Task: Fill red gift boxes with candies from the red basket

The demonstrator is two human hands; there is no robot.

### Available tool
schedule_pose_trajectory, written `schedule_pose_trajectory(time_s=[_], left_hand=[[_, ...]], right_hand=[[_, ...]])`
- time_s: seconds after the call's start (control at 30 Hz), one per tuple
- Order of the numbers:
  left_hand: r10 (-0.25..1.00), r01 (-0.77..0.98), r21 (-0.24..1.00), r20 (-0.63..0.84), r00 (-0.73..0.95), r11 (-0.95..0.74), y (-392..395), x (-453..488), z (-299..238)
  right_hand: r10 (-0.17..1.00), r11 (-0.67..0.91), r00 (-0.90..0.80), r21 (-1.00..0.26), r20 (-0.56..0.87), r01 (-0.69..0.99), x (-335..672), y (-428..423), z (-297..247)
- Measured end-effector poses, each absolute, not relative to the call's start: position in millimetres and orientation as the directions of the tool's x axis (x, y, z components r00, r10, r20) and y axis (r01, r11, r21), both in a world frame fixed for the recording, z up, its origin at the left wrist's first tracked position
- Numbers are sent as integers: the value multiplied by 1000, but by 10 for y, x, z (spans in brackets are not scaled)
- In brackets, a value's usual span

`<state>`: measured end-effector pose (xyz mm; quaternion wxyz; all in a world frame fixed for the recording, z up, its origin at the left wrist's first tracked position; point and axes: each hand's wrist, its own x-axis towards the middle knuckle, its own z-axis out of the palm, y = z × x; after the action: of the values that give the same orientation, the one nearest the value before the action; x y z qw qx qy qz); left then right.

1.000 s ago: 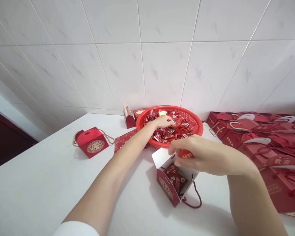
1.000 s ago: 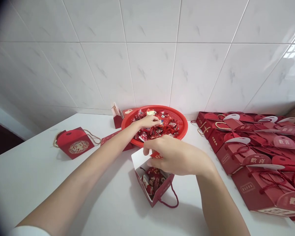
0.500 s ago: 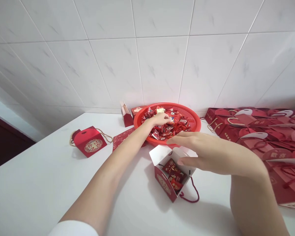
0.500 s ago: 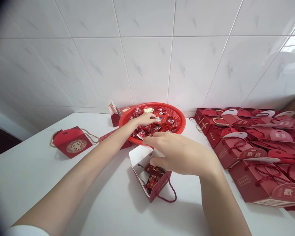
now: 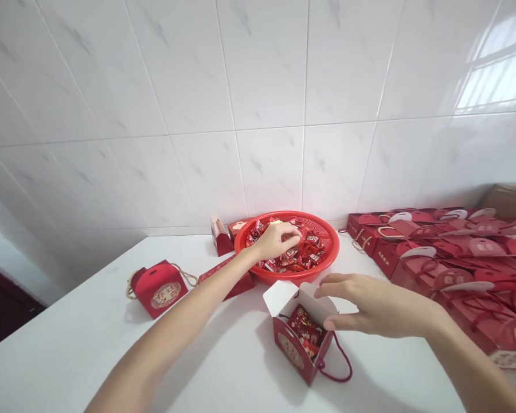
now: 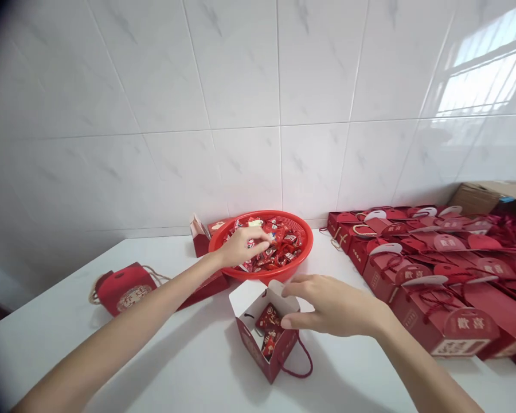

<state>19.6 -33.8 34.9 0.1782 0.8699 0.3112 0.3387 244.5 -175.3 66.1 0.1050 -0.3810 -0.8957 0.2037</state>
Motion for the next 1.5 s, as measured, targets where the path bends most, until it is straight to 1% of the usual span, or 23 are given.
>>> schedule_pose_trajectory(time_s=[0.07, 0.13, 0.2, 0.27, 0.33, 0.37, 0.43, 0.5, 0.57, 0.67, 0.77, 0.9, 1.0, 1.07, 1.13, 1.2, 1.27, 1.33, 1.43, 1.5], left_hand=[[612, 423, 457, 441, 656, -782, -665, 106, 369], [658, 512, 416, 417, 627, -751, -994, 19, 362], [726, 629, 368, 414, 549, -685, -1284, -57, 336], [792, 731, 321, 355, 496, -602, -1506, -120, 297], [843, 784, 317, 263, 469, -535, -1657, -178, 239], [856, 788, 336, 227, 465, -517, -1708, -205, 203], [857, 758, 400, 217, 468, -515, -1771, -254, 116], [830, 692, 459, 269, 489, -557, -1796, -283, 28], [792, 622, 493, 333, 511, -608, -1797, -288, -43], [745, 537, 519, 403, 532, -665, -1784, -266, -101], [726, 487, 541, 455, 516, -685, -1781, -251, -132], [701, 461, 530, 506, 502, -712, -1808, -253, -183], [641, 414, 490, 556, 528, -767, -1849, -243, -213], [549, 320, 457, 563, 618, -830, -1887, -221, -219], [441, 220, 441, 497, 747, -870, -1930, -192, -211], [372, 181, 439, 399, 838, -880, -1964, -166, -191], [357, 187, 445, 336, 871, -876, -1981, -157, -164], [354, 179, 464, 325, 877, -868, -1976, -166, -140], [375, 170, 485, 362, 853, -858, -1941, -194, -129], [438, 222, 481, 403, 803, -848, -1907, -209, -139]], right_hand=[[772, 533, -636, -521, -24, 667, 2550, -1814, 506], [815, 446, -579, -599, -37, 666, 2611, -1879, 330], [857, 397, -515, -667, 22, 630, 2606, -1928, 151], [888, 379, -447, -722, 108, 579, 2540, -1950, -20], [908, 377, -376, -751, 185, 541, 2437, -1946, -173], [909, 388, -353, -753, 220, 531, 2381, -1939, -240], [897, 430, -335, -740, 287, 517, 2276, -1927, -354], [886, 459, -322, -733, 334, 502, 2196, -1929, -437], [898, 439, -273, -751, 346, 494, 2145, -1950, -492], [927, 373, -168, -790, 334, 487, 2112, -1993, -542], [941, 331, -99, -820, 324, 466, 2104, -2022, -593], [926, 348, -36, -810, 377, 472, 2117, -2034, -679], [909, 390, -43, -809, 415, 439, 2140, -2035, -721], [897, 421, -64, -801, 437, 426, 2154, -2031, -729], [888, 440, -83, -782, 452, 442, 2160, -2025, -723], [882, 453, -107, -763, 459, 462, 2161, -2019, -716], [869, 481, -141, -744, 474, 463, 2161, -2015, -718], [846, 526, -194, -719, 497, 454, 2166, -2013, -732], [808, 587, -291, -669, 511, 455, 2176, -2020, -756], [785, 619, -366, -649, 499, 442, 2174, -2038, -757]])
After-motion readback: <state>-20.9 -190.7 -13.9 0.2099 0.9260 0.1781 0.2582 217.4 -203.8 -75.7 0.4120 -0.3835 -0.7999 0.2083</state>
